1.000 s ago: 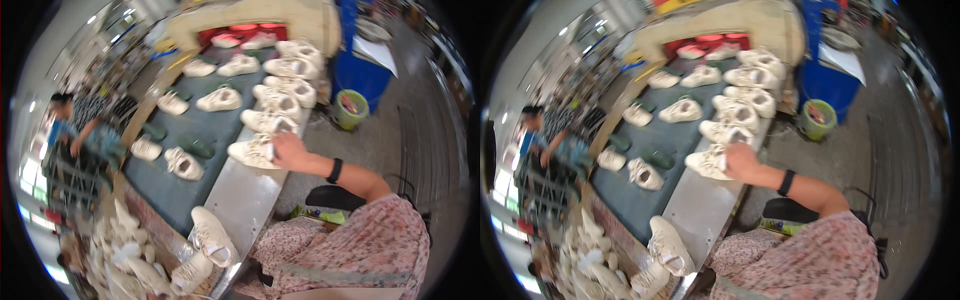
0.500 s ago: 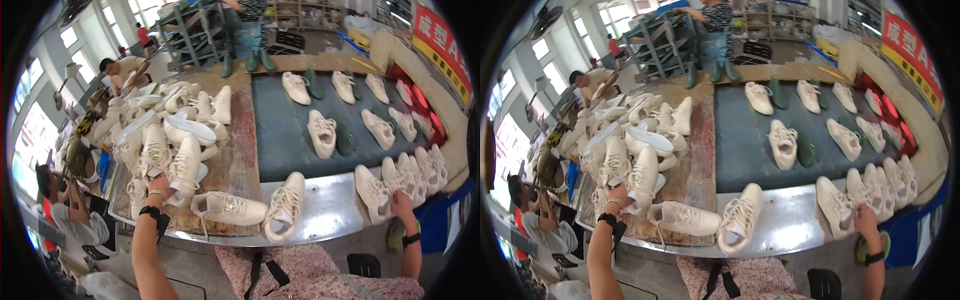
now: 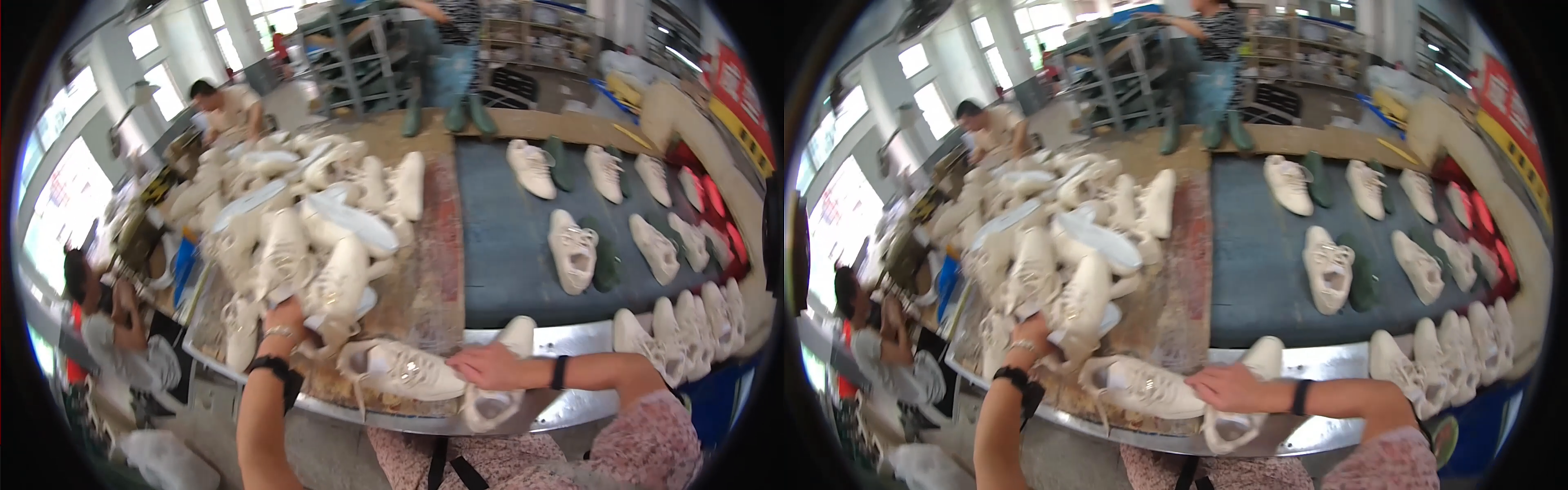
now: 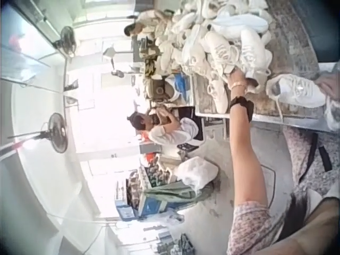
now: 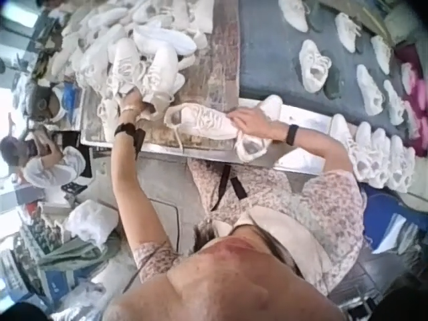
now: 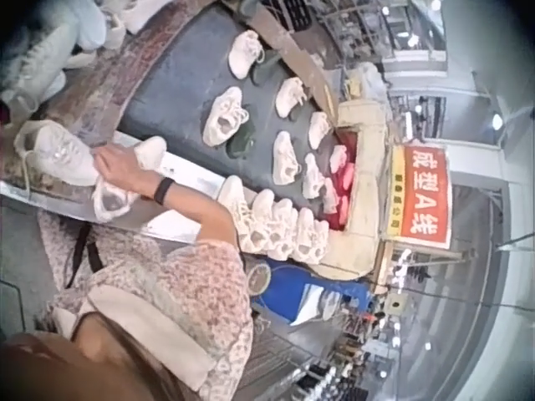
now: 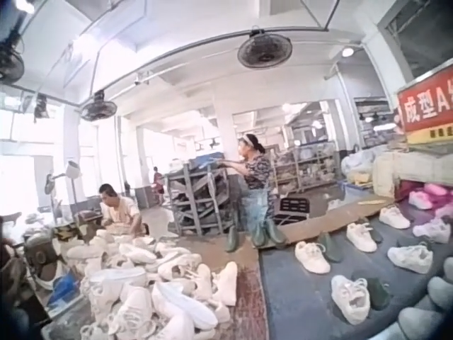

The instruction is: The recorder is sorting newly manufactured white sneakers onto a conveyor belt in a factory setting.

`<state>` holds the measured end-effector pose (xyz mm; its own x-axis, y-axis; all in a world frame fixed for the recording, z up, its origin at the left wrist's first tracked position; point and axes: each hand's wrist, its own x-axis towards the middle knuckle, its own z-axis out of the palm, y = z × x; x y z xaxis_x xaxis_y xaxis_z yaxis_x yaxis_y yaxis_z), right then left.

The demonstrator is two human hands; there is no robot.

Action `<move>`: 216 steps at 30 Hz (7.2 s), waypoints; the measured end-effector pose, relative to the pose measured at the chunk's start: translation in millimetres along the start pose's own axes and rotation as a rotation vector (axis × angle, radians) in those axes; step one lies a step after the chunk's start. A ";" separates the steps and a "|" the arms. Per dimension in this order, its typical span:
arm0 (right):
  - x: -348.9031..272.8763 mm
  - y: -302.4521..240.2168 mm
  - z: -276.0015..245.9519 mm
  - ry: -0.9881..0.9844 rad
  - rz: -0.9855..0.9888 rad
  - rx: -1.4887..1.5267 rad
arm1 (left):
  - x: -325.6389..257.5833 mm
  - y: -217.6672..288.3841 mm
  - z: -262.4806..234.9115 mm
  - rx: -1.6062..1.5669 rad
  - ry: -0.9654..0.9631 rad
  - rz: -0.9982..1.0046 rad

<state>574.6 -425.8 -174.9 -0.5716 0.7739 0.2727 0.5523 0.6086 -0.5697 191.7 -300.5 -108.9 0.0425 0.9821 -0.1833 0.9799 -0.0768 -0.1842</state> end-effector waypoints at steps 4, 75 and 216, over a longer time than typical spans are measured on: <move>-1.0 16.5 24.4 0.170 -0.201 -0.010 | 2.5 -20.8 17.3 -0.017 0.008 -0.113; 7.2 15.3 24.7 0.167 -0.093 -0.013 | 7.9 -1.8 2.3 0.164 -0.073 -0.231; 679.1 10.0 50.5 0.059 0.120 -0.709 | 0.9 -18.4 38.6 -0.239 0.399 0.024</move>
<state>161.3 96.9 -34.6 -0.4597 0.8386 0.2923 0.8817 0.4705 0.0368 166.2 -304.9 -143.0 0.0912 0.9736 0.2093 0.9932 -0.1041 0.0515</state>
